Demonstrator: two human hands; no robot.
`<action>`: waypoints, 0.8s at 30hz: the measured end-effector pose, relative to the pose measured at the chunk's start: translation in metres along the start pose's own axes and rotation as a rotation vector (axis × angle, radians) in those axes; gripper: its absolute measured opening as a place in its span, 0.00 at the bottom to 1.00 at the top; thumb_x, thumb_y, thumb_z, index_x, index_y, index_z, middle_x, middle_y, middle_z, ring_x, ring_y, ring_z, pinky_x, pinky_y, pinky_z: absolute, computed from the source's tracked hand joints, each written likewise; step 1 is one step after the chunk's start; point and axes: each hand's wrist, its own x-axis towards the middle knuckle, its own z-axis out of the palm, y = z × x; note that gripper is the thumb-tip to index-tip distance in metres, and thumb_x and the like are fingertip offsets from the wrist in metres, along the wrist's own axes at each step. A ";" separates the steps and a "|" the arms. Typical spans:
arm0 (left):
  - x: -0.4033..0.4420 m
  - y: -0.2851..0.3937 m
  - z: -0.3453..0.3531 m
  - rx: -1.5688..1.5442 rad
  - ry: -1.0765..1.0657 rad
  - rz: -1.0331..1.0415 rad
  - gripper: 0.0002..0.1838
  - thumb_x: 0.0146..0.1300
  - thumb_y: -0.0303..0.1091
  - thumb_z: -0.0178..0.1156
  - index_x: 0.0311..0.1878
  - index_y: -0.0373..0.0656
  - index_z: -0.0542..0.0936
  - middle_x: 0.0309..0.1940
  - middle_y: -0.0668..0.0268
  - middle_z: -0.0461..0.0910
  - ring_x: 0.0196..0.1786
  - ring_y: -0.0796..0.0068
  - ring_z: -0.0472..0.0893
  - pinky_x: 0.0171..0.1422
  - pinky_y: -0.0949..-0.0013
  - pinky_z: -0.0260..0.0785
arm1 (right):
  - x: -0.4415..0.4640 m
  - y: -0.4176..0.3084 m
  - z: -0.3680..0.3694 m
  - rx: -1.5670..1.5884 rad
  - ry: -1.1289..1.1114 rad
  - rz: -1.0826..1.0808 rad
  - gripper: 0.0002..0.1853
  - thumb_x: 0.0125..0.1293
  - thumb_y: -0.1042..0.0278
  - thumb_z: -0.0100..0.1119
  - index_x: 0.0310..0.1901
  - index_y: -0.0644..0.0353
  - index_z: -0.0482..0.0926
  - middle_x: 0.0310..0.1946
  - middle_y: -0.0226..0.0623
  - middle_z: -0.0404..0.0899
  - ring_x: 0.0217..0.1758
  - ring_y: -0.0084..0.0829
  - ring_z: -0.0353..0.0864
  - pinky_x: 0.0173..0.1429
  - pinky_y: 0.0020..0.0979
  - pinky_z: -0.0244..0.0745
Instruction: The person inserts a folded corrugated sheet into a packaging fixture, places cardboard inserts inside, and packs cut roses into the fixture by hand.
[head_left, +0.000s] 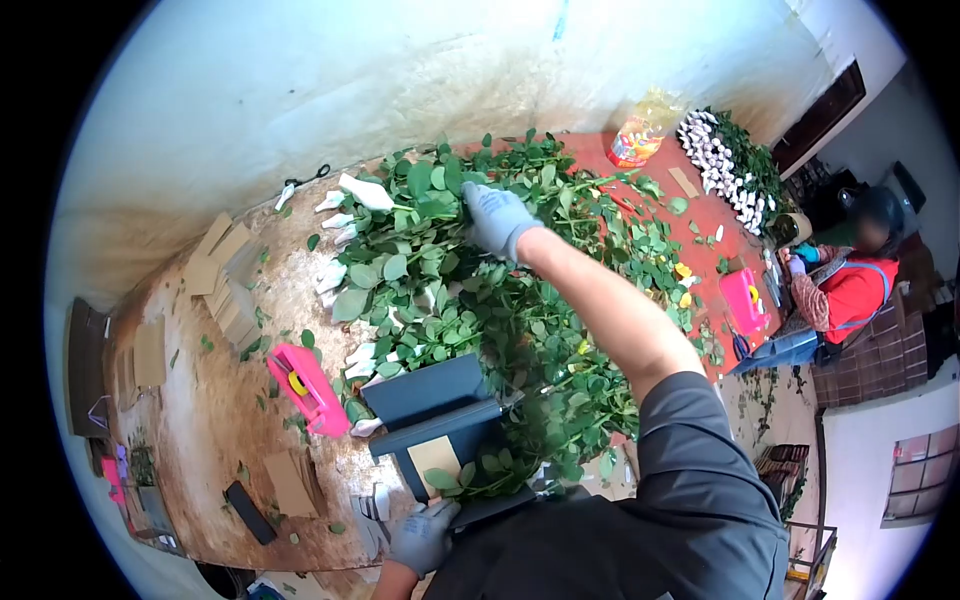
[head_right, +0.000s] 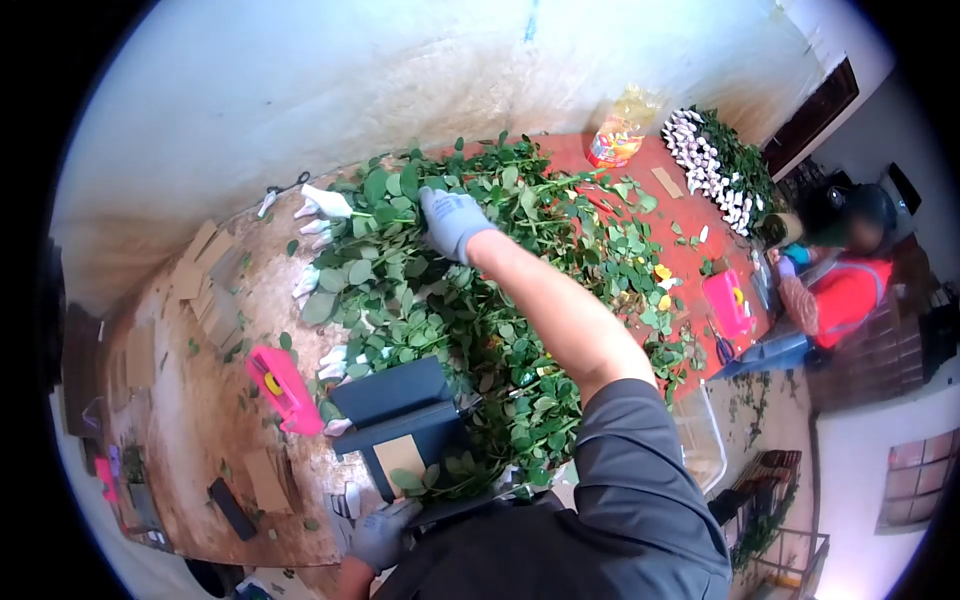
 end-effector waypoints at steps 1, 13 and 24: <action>0.000 -0.004 0.002 0.028 -0.007 0.018 0.25 0.58 0.32 0.60 0.61 0.47 0.82 0.61 0.61 0.83 0.58 0.55 0.82 0.64 0.56 0.73 | -0.001 0.001 -0.015 0.046 -0.067 0.008 0.25 0.62 0.58 0.67 0.55 0.64 0.72 0.50 0.55 0.82 0.56 0.53 0.83 0.61 0.47 0.76; -0.004 -0.005 0.012 -0.044 0.012 -0.027 0.22 0.65 0.35 0.56 0.62 0.45 0.81 0.62 0.53 0.81 0.62 0.50 0.80 0.70 0.53 0.70 | -0.018 -0.010 -0.051 0.916 -0.062 -0.007 0.37 0.50 0.57 0.82 0.61 0.63 0.78 0.52 0.51 0.85 0.54 0.42 0.85 0.59 0.37 0.79; -0.001 -0.005 0.014 -0.056 0.010 -0.036 0.21 0.66 0.33 0.54 0.61 0.42 0.81 0.59 0.52 0.82 0.59 0.51 0.82 0.67 0.55 0.72 | -0.001 -0.026 -0.030 0.543 0.156 -0.082 0.32 0.62 0.47 0.72 0.58 0.64 0.75 0.51 0.56 0.83 0.55 0.55 0.83 0.59 0.46 0.77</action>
